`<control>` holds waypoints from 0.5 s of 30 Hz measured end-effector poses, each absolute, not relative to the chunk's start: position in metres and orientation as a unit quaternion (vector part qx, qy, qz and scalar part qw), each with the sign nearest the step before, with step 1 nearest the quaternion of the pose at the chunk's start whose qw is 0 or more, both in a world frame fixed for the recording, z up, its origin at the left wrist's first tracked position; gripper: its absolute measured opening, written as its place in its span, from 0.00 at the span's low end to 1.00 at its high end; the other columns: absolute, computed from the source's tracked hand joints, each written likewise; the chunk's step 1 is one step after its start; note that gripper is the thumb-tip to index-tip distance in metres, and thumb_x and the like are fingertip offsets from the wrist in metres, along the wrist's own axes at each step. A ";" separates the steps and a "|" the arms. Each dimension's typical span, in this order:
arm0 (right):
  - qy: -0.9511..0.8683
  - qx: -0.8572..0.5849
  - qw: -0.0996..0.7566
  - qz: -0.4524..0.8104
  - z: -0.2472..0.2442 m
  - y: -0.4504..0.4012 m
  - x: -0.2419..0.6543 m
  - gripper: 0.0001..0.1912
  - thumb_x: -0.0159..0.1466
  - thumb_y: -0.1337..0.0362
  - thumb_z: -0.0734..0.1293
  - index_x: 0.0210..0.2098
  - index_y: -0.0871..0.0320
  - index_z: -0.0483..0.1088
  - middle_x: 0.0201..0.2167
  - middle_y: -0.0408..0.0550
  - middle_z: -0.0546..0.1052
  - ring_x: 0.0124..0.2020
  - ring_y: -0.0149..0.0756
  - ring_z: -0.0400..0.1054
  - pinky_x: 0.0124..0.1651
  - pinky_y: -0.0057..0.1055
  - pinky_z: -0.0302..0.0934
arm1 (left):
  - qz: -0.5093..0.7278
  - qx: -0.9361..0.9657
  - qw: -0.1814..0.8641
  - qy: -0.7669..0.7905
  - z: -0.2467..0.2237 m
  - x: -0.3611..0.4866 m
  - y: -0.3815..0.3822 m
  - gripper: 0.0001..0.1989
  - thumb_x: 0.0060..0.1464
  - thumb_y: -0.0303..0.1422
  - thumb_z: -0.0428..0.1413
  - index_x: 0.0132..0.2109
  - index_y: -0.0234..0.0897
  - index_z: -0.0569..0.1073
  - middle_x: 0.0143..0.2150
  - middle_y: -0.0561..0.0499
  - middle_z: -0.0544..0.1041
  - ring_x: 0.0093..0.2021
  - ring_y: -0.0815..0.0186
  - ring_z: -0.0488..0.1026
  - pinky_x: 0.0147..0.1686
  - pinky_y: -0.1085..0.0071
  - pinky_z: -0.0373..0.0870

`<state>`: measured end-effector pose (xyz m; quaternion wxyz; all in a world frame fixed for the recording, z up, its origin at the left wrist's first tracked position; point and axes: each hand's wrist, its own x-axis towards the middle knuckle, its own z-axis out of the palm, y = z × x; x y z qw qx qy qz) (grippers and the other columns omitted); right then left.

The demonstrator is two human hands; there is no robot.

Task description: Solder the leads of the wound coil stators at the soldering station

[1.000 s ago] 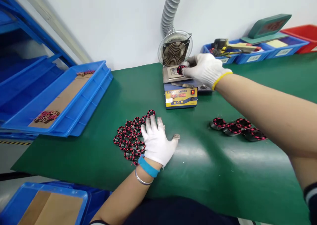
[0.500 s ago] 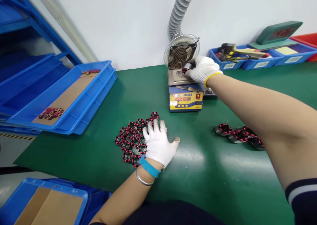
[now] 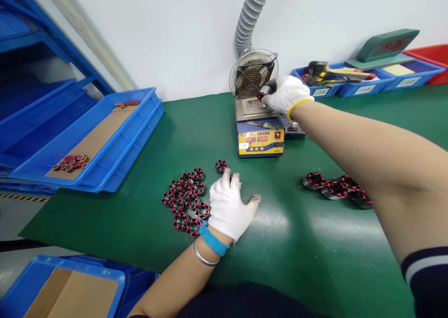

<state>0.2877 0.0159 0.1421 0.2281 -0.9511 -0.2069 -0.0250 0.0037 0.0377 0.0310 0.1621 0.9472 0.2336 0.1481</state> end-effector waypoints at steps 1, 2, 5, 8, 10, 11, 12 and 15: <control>-0.208 -0.951 0.228 -0.022 0.141 0.016 0.287 0.32 0.60 0.51 0.67 0.56 0.69 0.73 0.50 0.58 0.75 0.52 0.38 0.68 0.55 0.36 0.57 | 0.147 0.945 0.163 0.243 0.031 0.004 0.038 0.29 0.55 0.46 0.60 0.58 0.33 0.73 0.68 0.36 0.67 0.62 0.48 0.68 0.62 0.50 0.63; -0.209 -0.951 0.229 -0.019 0.139 0.016 0.286 0.32 0.60 0.52 0.68 0.56 0.69 0.73 0.50 0.59 0.75 0.52 0.38 0.68 0.55 0.37 0.57 | 0.145 0.943 0.163 0.250 0.030 0.004 0.038 0.27 0.54 0.46 0.61 0.56 0.34 0.74 0.68 0.37 0.66 0.61 0.47 0.68 0.62 0.50 0.64; -0.217 -0.948 0.234 -0.016 0.136 0.017 0.285 0.30 0.61 0.53 0.68 0.56 0.66 0.74 0.51 0.59 0.75 0.52 0.39 0.68 0.56 0.40 0.57 | 0.134 0.942 0.166 0.260 0.031 0.003 0.039 0.24 0.54 0.45 0.62 0.52 0.35 0.76 0.68 0.36 0.67 0.59 0.47 0.70 0.59 0.50 0.66; -0.212 -0.945 0.248 -0.018 0.138 0.015 0.285 0.29 0.61 0.55 0.69 0.57 0.64 0.74 0.50 0.57 0.75 0.52 0.39 0.68 0.57 0.42 0.57 | 0.126 0.940 0.169 0.267 0.032 0.003 0.039 0.24 0.54 0.45 0.61 0.53 0.34 0.76 0.67 0.34 0.67 0.59 0.46 0.70 0.57 0.50 0.68; -0.204 -0.941 0.268 -0.017 0.143 0.012 0.283 0.29 0.60 0.55 0.70 0.57 0.65 0.74 0.48 0.57 0.76 0.51 0.38 0.68 0.57 0.41 0.58 | 0.124 0.940 0.170 0.269 0.033 0.003 0.039 0.24 0.54 0.45 0.61 0.53 0.34 0.76 0.67 0.34 0.67 0.59 0.46 0.70 0.57 0.50 0.68; -0.195 -0.940 0.281 -0.017 0.146 0.009 0.282 0.30 0.60 0.54 0.70 0.57 0.66 0.74 0.47 0.57 0.76 0.51 0.37 0.68 0.58 0.41 0.58 | 0.124 0.940 0.170 0.268 0.033 0.003 0.039 0.24 0.54 0.45 0.61 0.53 0.34 0.76 0.67 0.34 0.67 0.60 0.46 0.70 0.57 0.51 0.68; -0.183 -0.938 0.294 -0.016 0.148 0.005 0.279 0.30 0.60 0.53 0.70 0.56 0.66 0.74 0.46 0.57 0.77 0.50 0.37 0.68 0.58 0.41 0.59 | 0.125 0.941 0.170 0.266 0.033 0.003 0.039 0.24 0.54 0.45 0.61 0.53 0.34 0.76 0.67 0.35 0.68 0.60 0.46 0.69 0.57 0.51 0.68; -0.167 -0.907 0.385 0.033 0.147 -0.008 0.270 0.30 0.60 0.53 0.72 0.56 0.67 0.74 0.45 0.59 0.77 0.47 0.36 0.70 0.58 0.40 0.62 | 0.125 0.943 0.171 0.258 0.034 0.004 0.039 0.23 0.54 0.44 0.61 0.53 0.35 0.76 0.66 0.36 0.69 0.61 0.46 0.69 0.58 0.52 0.68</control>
